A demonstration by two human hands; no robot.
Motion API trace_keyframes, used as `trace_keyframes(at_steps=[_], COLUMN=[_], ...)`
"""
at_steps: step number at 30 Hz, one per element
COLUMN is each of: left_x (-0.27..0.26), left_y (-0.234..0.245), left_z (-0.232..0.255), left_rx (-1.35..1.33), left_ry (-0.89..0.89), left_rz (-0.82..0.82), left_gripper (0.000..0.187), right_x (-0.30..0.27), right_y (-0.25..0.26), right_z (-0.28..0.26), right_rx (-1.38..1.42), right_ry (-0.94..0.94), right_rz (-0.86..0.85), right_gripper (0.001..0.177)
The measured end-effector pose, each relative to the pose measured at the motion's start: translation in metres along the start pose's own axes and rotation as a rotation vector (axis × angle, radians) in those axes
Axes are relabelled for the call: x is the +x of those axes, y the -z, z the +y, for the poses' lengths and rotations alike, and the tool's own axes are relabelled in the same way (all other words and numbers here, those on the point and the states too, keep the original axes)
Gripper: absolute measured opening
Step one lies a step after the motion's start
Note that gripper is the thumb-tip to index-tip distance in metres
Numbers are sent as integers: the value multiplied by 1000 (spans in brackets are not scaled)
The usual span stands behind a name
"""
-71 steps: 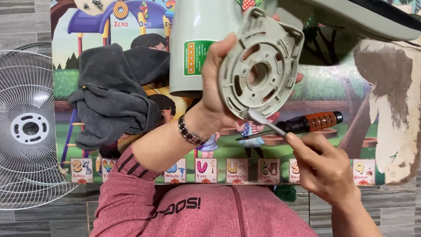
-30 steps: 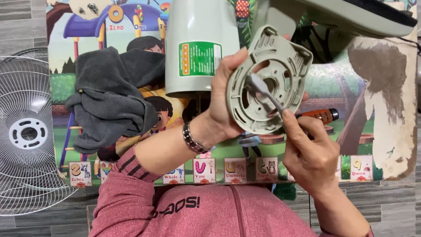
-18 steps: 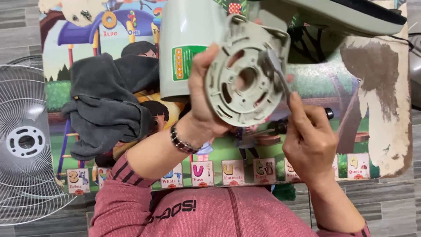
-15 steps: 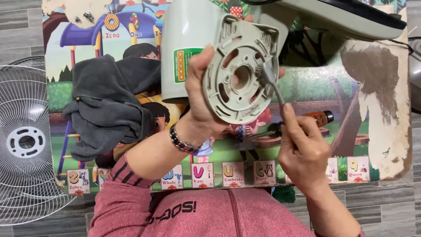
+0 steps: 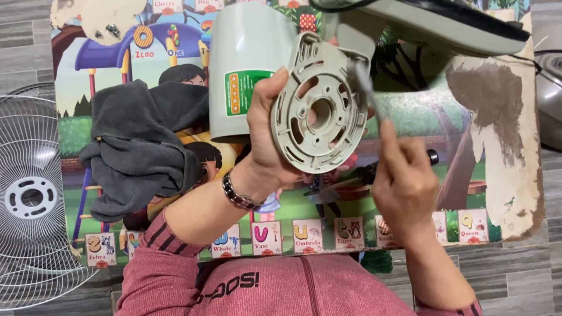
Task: Disassembling a fan motor and cleaning the internal plastic components using a screwdriver and a toothbrush
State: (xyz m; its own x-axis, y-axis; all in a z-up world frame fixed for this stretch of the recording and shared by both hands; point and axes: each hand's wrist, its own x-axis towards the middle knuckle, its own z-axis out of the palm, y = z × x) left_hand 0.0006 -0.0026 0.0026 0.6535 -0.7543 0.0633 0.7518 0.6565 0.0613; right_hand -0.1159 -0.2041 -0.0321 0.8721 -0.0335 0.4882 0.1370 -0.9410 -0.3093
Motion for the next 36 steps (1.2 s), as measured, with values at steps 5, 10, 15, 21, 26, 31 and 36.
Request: trace_keyframes(at_steps=[5, 10, 15, 21, 26, 31, 36], left_x=[6, 8, 5, 6, -2, -3, -2], left_y=[1, 10, 5, 4, -3, -1, -1], left_z=[-9, -9, 0, 3, -11, -9, -12], left_rx=[121, 124, 238, 153, 287, 386, 419], left_ry=[-199, -133, -143, -127, -64, -157, -145], left_rz=[41, -49, 28, -78, 79, -42, -66], left_gripper=[60, 61, 67, 64, 65, 46, 62], right_x=[-23, 7, -2, -10, 4, 3, -6], right_y=[-8, 5, 12, 7, 23, 28, 29], right_z=[17, 5, 2, 23, 0, -5, 1], right_rx=[-130, -224, -279, -115, -107, 208, 224], right_ry=[45, 93, 108, 166, 43, -41, -35], right_rz=[-6, 63, 24, -9, -40, -111, -114], right_gripper=[50, 50, 55, 52, 57, 45, 47])
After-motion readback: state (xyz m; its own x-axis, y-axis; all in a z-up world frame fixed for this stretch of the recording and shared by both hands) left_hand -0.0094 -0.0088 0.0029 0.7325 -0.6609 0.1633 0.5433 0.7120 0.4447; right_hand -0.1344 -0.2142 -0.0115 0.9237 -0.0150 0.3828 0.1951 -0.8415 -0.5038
